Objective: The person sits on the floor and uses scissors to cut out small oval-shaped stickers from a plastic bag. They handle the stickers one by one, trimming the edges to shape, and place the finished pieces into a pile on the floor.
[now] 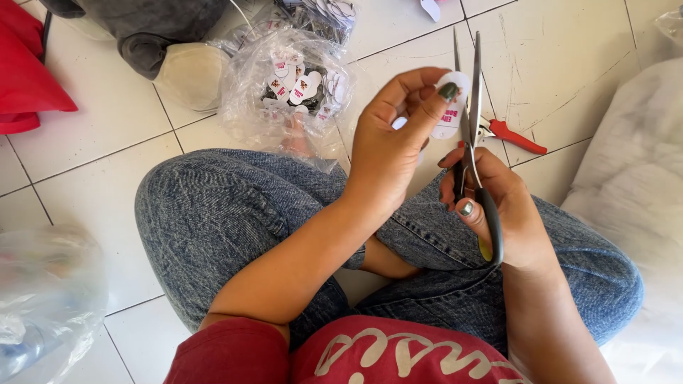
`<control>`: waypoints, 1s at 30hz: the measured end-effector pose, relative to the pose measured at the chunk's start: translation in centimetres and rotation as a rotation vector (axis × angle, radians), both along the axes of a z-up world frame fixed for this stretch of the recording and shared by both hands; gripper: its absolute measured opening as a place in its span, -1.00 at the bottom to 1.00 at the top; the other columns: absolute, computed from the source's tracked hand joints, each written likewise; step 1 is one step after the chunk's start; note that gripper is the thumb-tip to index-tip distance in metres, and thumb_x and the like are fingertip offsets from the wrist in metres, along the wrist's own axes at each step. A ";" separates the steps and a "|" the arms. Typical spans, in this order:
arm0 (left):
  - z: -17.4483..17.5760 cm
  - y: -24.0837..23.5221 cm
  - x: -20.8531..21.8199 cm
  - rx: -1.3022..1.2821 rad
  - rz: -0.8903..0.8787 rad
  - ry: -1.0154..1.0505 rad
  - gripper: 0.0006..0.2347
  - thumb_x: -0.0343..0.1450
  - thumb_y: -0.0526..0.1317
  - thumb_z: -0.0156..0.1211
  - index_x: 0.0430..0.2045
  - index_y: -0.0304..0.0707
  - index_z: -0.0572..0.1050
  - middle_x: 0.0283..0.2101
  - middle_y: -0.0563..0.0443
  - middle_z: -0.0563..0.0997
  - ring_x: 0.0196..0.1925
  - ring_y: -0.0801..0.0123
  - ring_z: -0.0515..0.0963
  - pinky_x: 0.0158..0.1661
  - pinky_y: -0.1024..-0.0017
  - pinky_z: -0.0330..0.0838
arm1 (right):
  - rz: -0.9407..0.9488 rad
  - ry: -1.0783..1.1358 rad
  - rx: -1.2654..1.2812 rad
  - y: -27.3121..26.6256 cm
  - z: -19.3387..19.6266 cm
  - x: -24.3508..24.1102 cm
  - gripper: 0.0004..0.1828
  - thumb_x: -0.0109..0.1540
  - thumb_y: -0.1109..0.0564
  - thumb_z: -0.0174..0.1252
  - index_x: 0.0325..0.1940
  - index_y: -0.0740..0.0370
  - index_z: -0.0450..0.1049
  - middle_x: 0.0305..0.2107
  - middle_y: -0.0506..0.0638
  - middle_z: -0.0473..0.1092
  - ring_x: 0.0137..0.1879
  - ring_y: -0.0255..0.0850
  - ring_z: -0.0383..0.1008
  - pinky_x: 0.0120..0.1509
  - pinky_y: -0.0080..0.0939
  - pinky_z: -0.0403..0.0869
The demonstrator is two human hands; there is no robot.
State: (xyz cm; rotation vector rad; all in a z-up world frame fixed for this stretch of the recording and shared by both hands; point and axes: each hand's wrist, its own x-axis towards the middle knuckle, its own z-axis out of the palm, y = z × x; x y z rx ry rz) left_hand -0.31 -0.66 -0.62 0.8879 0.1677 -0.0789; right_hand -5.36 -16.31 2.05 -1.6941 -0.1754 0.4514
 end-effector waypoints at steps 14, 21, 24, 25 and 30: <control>-0.2 -0.7 -0.6 0.049 -0.031 0.103 -0.85 0.35 -0.17 0.39 -0.33 -0.19 0.61 -0.40 0.18 0.46 -0.37 0.59 0.34 -0.37 0.56 0.22 | -0.050 -0.015 0.118 0.2 0.3 -0.1 -0.23 0.21 -0.46 0.12 0.11 0.25 0.30 -0.44 0.01 0.33 -0.32 -0.29 0.27 -0.15 -0.33 0.24; 0.5 -0.4 -0.8 0.147 0.016 0.009 -0.87 0.38 -0.15 0.35 -0.39 -0.15 0.55 -0.41 0.19 0.47 -0.29 0.58 0.41 -0.15 0.56 0.37 | -0.019 -0.019 0.088 0.1 0.3 0.0 -0.20 0.18 -0.51 0.12 0.10 0.22 0.32 -0.41 -0.01 0.35 -0.30 -0.32 0.28 -0.19 -0.37 0.21; 0.5 -0.5 -0.8 0.180 0.039 -0.009 -0.89 0.38 -0.16 0.35 -0.40 -0.13 0.56 -0.41 0.22 0.47 -0.30 0.59 0.37 -0.15 0.59 0.33 | -0.026 -0.015 0.063 0.2 0.6 0.0 -0.18 0.16 -0.54 0.10 0.09 0.22 0.33 -0.42 -0.01 0.35 -0.31 -0.34 0.27 -0.24 -0.40 0.15; 0.5 -0.5 -0.8 0.180 0.040 -0.008 -0.89 0.38 -0.16 0.35 -0.40 -0.13 0.56 -0.41 0.22 0.47 -0.30 0.59 0.37 -0.15 0.59 0.33 | -0.025 -0.014 0.063 0.2 0.5 0.0 -0.18 0.16 -0.54 0.10 0.09 0.22 0.33 -0.42 -0.01 0.35 -0.31 -0.34 0.27 -0.24 -0.40 0.15; 0.4 -0.8 -1.1 0.211 0.063 -0.012 -0.94 0.40 -0.24 0.34 -0.37 -0.14 0.56 -0.34 0.20 0.55 -0.26 0.58 0.42 -0.11 0.57 0.40 | -0.039 0.002 0.115 0.2 0.1 -0.1 -0.22 0.17 -0.50 0.16 0.06 0.24 0.34 -0.47 0.00 0.34 -0.35 -0.32 0.28 -0.23 -0.37 0.19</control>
